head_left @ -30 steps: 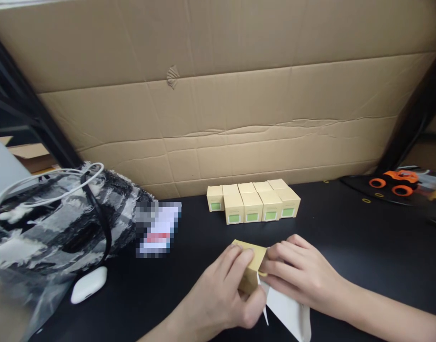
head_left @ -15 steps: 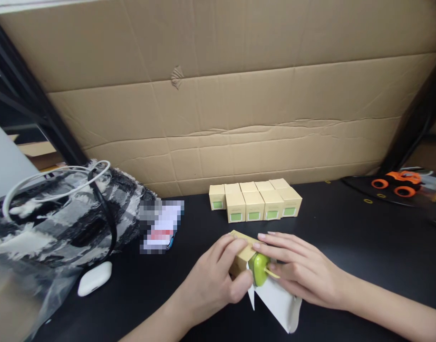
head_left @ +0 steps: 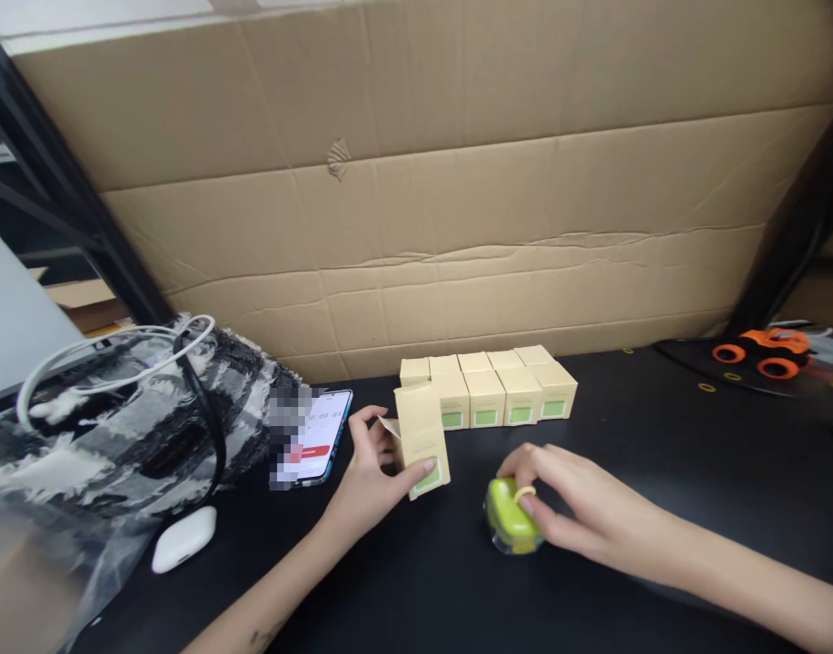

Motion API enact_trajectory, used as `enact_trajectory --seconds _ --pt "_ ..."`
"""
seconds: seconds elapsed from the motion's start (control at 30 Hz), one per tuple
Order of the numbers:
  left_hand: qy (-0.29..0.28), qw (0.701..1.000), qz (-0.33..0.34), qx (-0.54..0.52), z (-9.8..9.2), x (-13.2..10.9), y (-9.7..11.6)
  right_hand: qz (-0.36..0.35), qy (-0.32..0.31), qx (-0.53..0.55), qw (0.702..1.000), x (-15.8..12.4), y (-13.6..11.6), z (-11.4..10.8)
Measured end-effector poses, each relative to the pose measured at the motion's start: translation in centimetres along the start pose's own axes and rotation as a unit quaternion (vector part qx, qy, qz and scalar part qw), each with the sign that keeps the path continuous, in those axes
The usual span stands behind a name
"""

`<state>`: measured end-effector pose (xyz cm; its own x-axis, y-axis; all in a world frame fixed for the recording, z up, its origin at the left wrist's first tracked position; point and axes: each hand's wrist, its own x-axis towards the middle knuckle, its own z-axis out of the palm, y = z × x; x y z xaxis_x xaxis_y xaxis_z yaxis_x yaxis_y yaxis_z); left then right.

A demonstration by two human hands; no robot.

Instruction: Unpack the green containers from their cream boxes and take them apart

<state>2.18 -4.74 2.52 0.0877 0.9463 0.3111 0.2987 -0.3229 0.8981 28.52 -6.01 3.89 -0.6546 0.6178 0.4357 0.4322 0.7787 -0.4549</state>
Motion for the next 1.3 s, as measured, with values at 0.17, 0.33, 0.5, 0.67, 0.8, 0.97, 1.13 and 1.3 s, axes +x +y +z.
enact_trajectory --seconds 0.17,0.33,0.5,0.67,0.8,0.97,1.13,1.3 --pt "-0.009 0.979 -0.117 -0.17 1.4 -0.3 2.7 -0.093 0.053 -0.138 0.985 0.2 -1.0 -0.2" --pt "-0.07 0.933 -0.191 -0.296 3.6 -0.8 5.7 -0.245 0.159 -0.296 0.909 1.0 -1.7 -0.6" --pt "-0.078 0.886 -0.228 -0.396 5.0 -0.5 7.2 -0.255 0.188 -0.336 0.887 1.4 -1.0 -1.5" --pt "-0.07 0.883 -0.232 -0.401 5.4 0.1 7.6 -0.261 0.214 -0.354 0.872 1.2 -0.7 -2.1" --pt "-0.066 0.885 -0.227 -0.401 5.3 0.3 7.8 -0.263 0.221 -0.384 0.857 1.0 -1.1 -2.0" --pt "-0.064 0.88 -0.233 -0.408 5.3 0.2 8.0 -0.253 0.23 -0.425 0.838 0.9 -1.3 -2.0" --pt "-0.055 0.877 -0.229 -0.419 5.5 0.3 7.4 -0.221 0.221 -0.437 0.843 0.7 -0.8 -1.4" --pt "-0.044 0.878 -0.222 -0.421 5.7 0.5 7.1 -0.219 0.236 -0.445 0.836 0.7 -0.4 -1.0"
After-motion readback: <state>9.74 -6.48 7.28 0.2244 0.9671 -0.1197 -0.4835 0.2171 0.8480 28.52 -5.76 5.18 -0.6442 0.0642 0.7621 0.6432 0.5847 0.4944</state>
